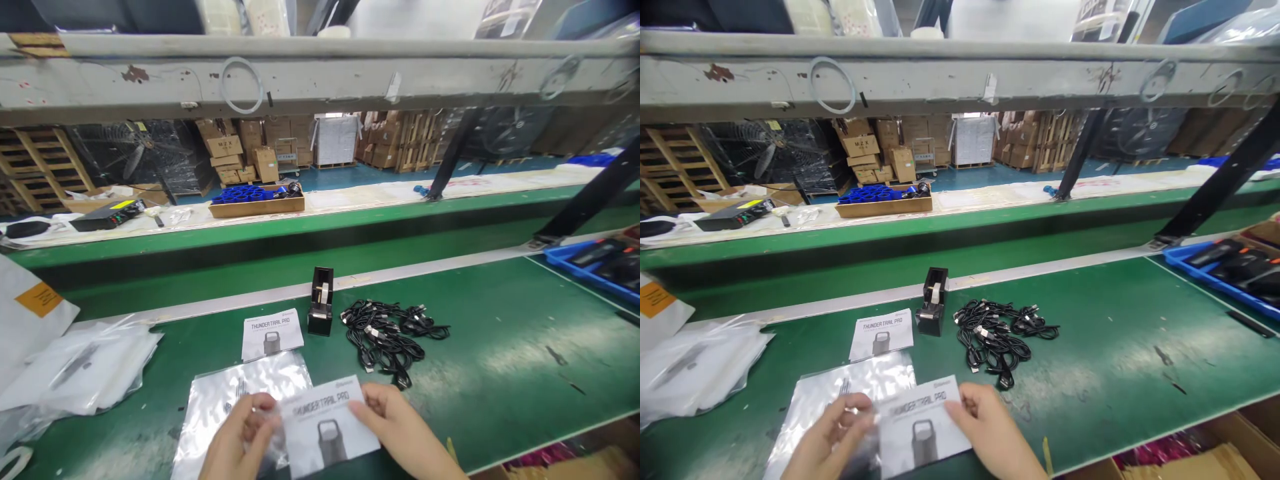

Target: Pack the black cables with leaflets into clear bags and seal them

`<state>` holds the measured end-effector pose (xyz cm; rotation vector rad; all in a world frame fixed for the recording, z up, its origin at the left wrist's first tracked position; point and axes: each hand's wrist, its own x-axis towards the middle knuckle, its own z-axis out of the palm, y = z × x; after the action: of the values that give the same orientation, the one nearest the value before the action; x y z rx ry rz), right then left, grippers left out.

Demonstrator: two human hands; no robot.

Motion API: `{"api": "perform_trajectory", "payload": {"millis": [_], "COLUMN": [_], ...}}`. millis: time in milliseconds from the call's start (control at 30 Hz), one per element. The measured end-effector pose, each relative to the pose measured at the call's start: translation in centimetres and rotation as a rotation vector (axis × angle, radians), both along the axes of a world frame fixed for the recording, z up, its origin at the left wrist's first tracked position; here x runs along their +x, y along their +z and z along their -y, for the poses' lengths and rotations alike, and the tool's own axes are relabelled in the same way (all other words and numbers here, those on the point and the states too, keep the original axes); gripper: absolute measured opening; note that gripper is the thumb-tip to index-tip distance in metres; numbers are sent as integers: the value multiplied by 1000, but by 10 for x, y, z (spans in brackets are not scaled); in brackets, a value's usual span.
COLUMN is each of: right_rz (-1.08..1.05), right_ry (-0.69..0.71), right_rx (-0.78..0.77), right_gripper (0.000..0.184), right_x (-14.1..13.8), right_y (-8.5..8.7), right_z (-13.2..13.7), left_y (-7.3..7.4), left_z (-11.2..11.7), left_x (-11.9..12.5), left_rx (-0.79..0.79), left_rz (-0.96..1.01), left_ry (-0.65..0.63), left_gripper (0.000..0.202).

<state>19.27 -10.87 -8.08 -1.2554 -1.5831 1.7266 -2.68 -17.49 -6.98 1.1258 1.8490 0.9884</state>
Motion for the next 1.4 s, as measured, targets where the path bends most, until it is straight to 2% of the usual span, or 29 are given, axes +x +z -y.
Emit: {"api": "perform_trajectory", "payload": {"millis": [100,200,300,400,567,733,867,1067,1267,1400], "right_rz": [149,177,129,72,-22,-92,-64,61,52,77], "right_ry": [-88,-64,-59,-114,-248,-369,-347,-277,-381,-321], "right_rx": [73,76,24,-41,-62,-35,-3,53,71,68], "right_gripper": [37,36,35,38,41,42,38,36,39,38], "right_x": [22,38,46,44,25,2,-4,4,4,3], "right_y": [-8,-9,-4,0,-1,-8,-12,-10,-6,-6], "right_z": [-1,2,3,2,1,1,4,12,10,12], "left_y": [9,7,0,-2,-1,-7,-11,-12,-15,-16], "left_z": [-23,-36,-38,-35,-29,-21,-17,-14,-11,-12], "left_x": [-2,6,15,17,14,15,18,21,21,21], "left_rx": [11,-59,-110,-127,-69,-5,33,93,127,129], "left_rz": [-440,-567,-573,-563,-524,-471,-463,-452,-503,-531], "left_ry": [-15,-71,-79,-98,-167,-162,-127,-83,-120,-142], "left_gripper": [26,23,20,21,30,35,32,30,29,26]}}
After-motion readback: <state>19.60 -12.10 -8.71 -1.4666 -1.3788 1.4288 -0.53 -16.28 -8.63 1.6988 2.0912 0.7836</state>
